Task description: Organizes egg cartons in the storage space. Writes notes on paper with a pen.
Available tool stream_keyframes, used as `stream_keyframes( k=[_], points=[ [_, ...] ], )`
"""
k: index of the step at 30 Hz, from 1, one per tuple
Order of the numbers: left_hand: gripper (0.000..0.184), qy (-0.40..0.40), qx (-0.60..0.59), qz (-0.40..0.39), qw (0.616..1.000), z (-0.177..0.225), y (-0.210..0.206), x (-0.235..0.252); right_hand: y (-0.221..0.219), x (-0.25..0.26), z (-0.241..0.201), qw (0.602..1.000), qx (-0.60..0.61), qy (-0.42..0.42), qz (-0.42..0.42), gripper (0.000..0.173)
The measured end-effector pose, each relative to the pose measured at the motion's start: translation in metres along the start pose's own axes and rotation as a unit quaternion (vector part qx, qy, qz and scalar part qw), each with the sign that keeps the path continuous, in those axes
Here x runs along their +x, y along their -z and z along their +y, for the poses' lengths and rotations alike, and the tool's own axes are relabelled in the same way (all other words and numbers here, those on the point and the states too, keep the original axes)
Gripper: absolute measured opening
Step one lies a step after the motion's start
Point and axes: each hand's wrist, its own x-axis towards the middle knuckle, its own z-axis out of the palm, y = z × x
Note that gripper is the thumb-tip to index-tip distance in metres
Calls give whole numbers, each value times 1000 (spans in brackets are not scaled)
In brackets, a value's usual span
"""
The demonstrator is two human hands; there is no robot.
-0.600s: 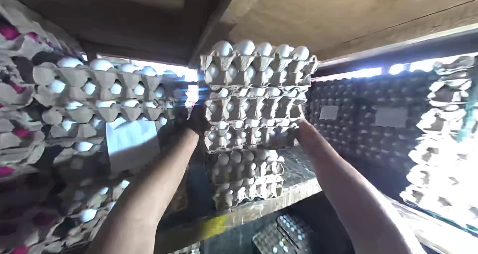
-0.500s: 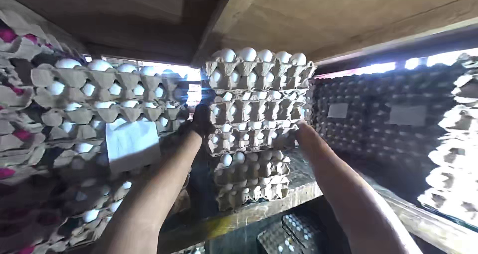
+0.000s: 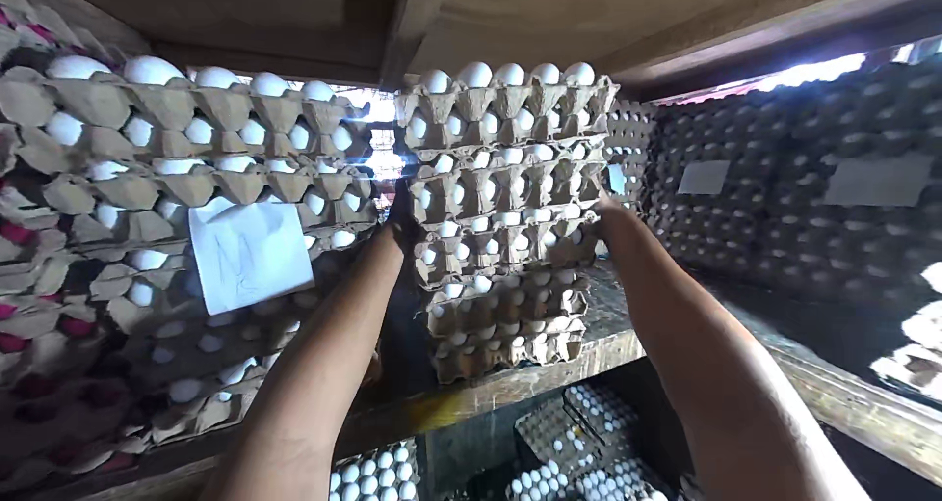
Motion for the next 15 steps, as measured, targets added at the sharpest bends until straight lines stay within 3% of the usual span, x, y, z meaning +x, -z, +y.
stream_keyframes(
  k=[3,5,7,8,10,11,13,15],
  points=[
    [47,34,-189,43,980,3,-10,-1,22,21,0,991,15,-134,27,59],
    [49,67,-242,63,966,-23,-16,-8,27,9,-6,988,-32,-118,97,66],
    [66,119,-245,61,960,-43,-20,-21,15,-32,-7,979,-82,6,189,72],
    [74,96,-242,42,965,-50,-20,-32,9,-57,0,963,-125,102,218,69],
    [80,-14,-211,-21,977,-67,-16,-62,-17,-105,28,886,-281,281,240,64],
    [83,-52,-180,-49,981,-81,-15,-81,-36,-122,43,833,-358,349,237,72],
    [94,-107,-127,-115,979,-108,-5,-133,-80,-143,75,750,-459,429,207,86],
    [85,-168,-104,-199,960,-137,14,-192,-112,-143,110,709,-517,448,173,82]
  ],
)
